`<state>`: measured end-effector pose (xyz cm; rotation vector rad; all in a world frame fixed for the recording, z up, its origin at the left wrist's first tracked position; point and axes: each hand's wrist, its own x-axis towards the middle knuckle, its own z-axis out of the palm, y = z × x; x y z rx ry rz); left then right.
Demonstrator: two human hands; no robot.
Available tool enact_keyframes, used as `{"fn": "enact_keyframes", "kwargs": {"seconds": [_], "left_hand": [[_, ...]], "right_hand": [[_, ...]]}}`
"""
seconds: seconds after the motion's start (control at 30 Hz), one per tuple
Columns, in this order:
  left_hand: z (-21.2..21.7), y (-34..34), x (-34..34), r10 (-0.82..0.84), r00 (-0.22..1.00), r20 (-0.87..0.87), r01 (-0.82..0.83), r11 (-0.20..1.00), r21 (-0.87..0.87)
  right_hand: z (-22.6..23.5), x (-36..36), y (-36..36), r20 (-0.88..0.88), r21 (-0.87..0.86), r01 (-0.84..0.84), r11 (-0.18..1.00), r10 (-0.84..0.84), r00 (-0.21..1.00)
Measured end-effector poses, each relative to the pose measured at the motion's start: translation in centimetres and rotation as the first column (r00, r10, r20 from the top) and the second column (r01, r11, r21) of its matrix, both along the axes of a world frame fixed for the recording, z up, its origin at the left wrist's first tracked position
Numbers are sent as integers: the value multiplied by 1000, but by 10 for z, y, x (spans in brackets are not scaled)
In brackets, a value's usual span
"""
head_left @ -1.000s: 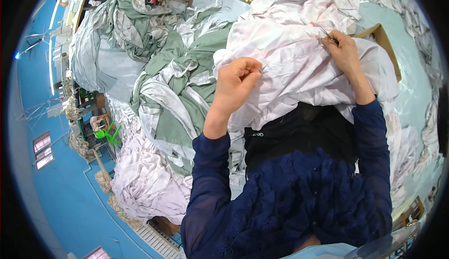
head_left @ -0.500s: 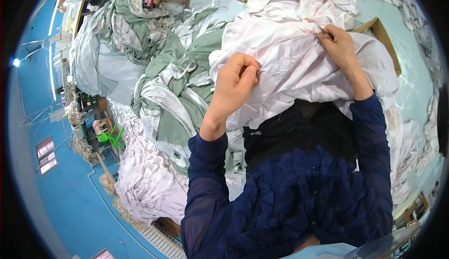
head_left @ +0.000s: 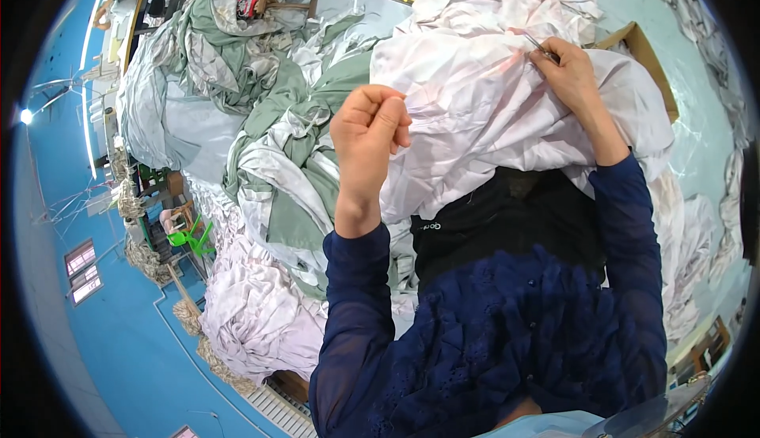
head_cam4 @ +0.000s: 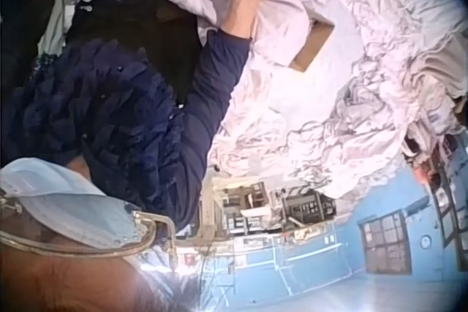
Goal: Use tweezers to remove loose threads and debris from pillowcases in a textile factory.
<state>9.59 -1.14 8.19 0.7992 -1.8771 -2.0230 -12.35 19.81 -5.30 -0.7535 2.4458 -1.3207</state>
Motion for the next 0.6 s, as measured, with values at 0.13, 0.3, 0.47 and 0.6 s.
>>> {"fn": "enact_keyframes", "kwargs": {"seconds": [0.13,0.3,0.47,0.6], "left_hand": [[-13,5,14,-33,999,10,34,971,-235],[-32,14,15,46,994,-94,-85,881,-465],[-34,23,14,-136,990,38,119,657,-744],[-50,25,17,-160,978,135,204,576,-791]], "right_hand": [[-9,-3,2,29,15,-4,1000,3,1000],[-10,3,2,17,-161,77,984,-75,997],[35,36,0,-114,-304,208,930,-252,961],[61,90,-6,197,-470,-93,878,207,958]]}}
